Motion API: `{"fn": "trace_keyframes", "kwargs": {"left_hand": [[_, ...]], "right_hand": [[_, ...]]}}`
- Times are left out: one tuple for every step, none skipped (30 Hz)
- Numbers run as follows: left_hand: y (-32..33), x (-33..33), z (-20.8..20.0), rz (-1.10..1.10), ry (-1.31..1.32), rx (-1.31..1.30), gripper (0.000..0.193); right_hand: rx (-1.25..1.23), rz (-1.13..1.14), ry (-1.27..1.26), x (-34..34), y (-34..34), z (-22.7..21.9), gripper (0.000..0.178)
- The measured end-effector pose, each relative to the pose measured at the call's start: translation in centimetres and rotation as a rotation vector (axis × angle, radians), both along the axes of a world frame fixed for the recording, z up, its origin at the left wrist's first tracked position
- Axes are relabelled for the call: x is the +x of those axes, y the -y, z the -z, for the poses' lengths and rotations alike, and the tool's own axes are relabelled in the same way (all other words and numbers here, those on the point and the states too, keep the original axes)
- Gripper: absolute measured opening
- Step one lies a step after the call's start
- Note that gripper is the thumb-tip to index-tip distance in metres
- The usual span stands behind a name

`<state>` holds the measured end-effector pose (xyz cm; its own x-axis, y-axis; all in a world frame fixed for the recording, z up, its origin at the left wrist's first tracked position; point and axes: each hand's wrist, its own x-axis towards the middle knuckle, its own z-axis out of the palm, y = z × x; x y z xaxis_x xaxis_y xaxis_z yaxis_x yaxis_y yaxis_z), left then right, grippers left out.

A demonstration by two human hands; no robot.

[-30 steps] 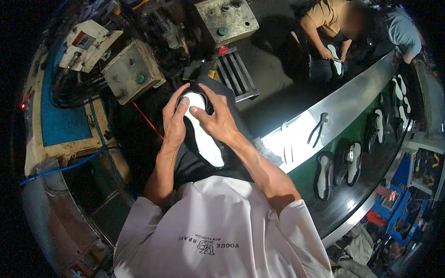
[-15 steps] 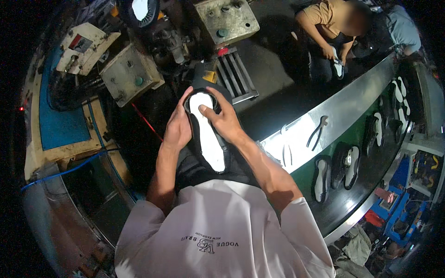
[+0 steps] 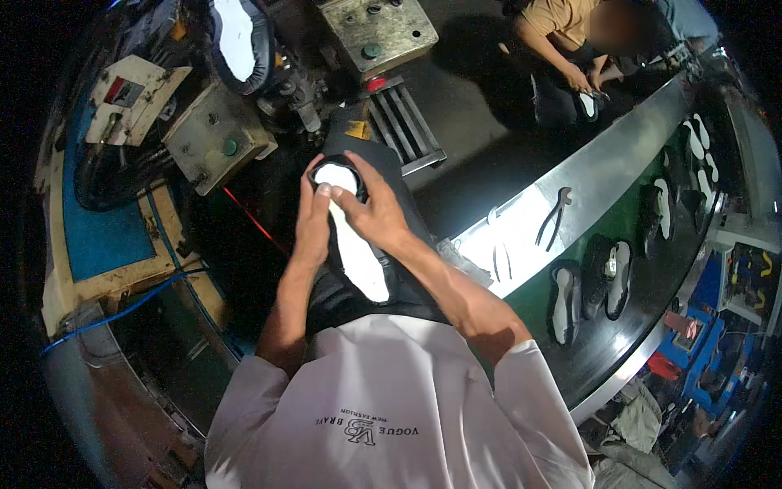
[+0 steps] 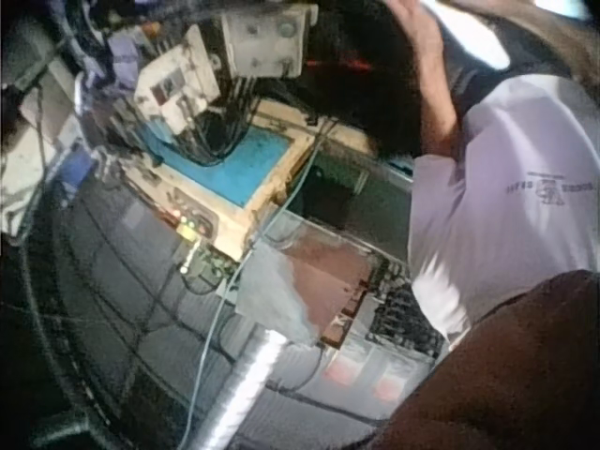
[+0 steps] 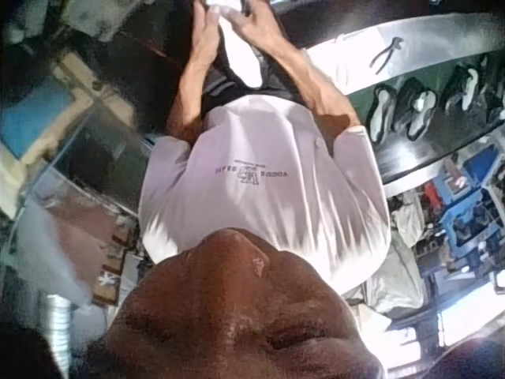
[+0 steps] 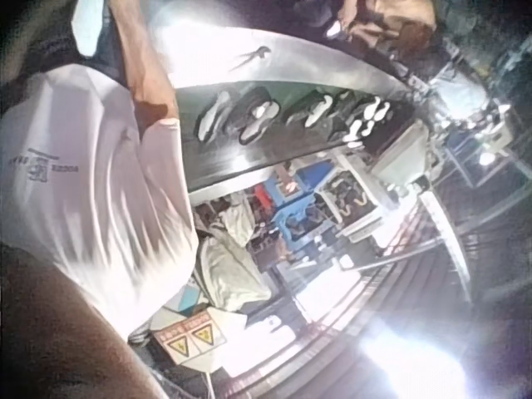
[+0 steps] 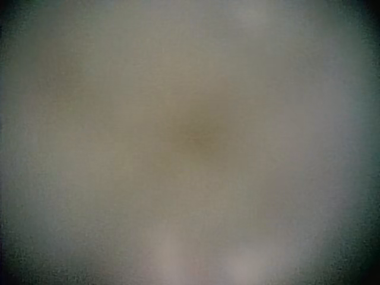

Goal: Manually assemble and last shoes using industrial machinery and handheld tools.

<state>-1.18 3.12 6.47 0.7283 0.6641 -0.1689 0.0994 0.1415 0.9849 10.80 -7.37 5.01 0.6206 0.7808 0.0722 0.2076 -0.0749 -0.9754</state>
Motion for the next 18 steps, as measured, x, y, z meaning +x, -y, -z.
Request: {"fn": "trace_keyframes", "kwargs": {"left_hand": [[-0.3,-0.7,-0.5,-0.017,0.041,-0.1,0.056],[-0.5,-0.7,-1.3,-0.02,0.088,-0.197,0.055],[-0.4,-0.9,-0.9,-0.014,0.139,-0.218,0.063],[-0.4,-0.8,-0.6,-0.016,0.14,-0.215,0.063],[-0.3,-0.9,-0.4,-0.004,0.183,-0.248,0.065],[-0.3,-1.2,-0.2,0.008,0.226,-0.28,0.066],[-0.2,-1.0,-0.1,0.017,0.221,-0.296,0.069],[-0.1,-0.8,0.1,0.019,0.219,-0.297,0.069],[-0.1,-0.6,0.6,0.032,0.226,-0.287,0.069],[-0.2,-0.7,0.9,0.04,0.23,-0.273,0.07],[-0.2,-0.8,1.3,0.034,0.213,-0.241,0.068],[-0.2,-1.1,1.6,0.033,0.208,-0.24,0.068],[0.0,-1.2,1.5,0.03,0.16,-0.157,0.067],[0.2,-1.1,1.5,0.027,0.114,-0.074,0.067],[0.4,-0.9,1.6,0.01,0.125,-0.028,0.065],[0.6,-0.5,1.5,0.012,0.13,-0.03,0.065],[0.9,-0.2,1.2,-0.023,0.08,0.006,0.063],[1.2,0.1,1.0,-0.059,0.03,0.041,0.061]], "right_hand": [[-0.086,-0.075,-0.201,-0.5,0.0,-1.8,0.071],[-0.084,-0.077,-0.203,-0.2,0.3,-2.2,0.071],[0.044,-0.159,-0.458,0.3,0.9,-2.3,0.075],[0.173,-0.24,-0.707,1.2,1.6,-2.5,0.079],[0.243,-0.316,-0.993,2.0,2.2,-2.6,0.085],[0.25,-0.253,-1.097,2.1,2.6,-2.6,0.086],[0.229,-0.227,-1.076,2.2,2.4,-2.2,0.082],[0.208,-0.201,-1.054,2.2,2.2,-1.7,0.078],[0.209,-0.197,-1.055,2.0,2.2,-1.3,0.078],[0.093,-0.202,-0.804,1.5,1.8,-1.4,0.074],[-0.021,-0.203,-0.55,1.1,1.6,-1.5,0.071],[-0.071,-0.185,-0.368,0.8,1.7,-1.7,0.065],[-0.054,-0.162,-0.273,0.6,1.6,-1.7,0.063],[-0.038,-0.139,-0.178,0.3,1.5,-1.7,0.062],[-0.041,-0.136,-0.176,-0.1,1.5,-1.6,0.062],[-0.095,-0.074,-0.124,-0.5,1.2,-2.0,0.06],[-0.149,-0.013,-0.07,-0.7,1.0,-2.3,0.058],[-0.151,-0.013,-0.064,-0.8,1.0,-2.2,0.058]]}}
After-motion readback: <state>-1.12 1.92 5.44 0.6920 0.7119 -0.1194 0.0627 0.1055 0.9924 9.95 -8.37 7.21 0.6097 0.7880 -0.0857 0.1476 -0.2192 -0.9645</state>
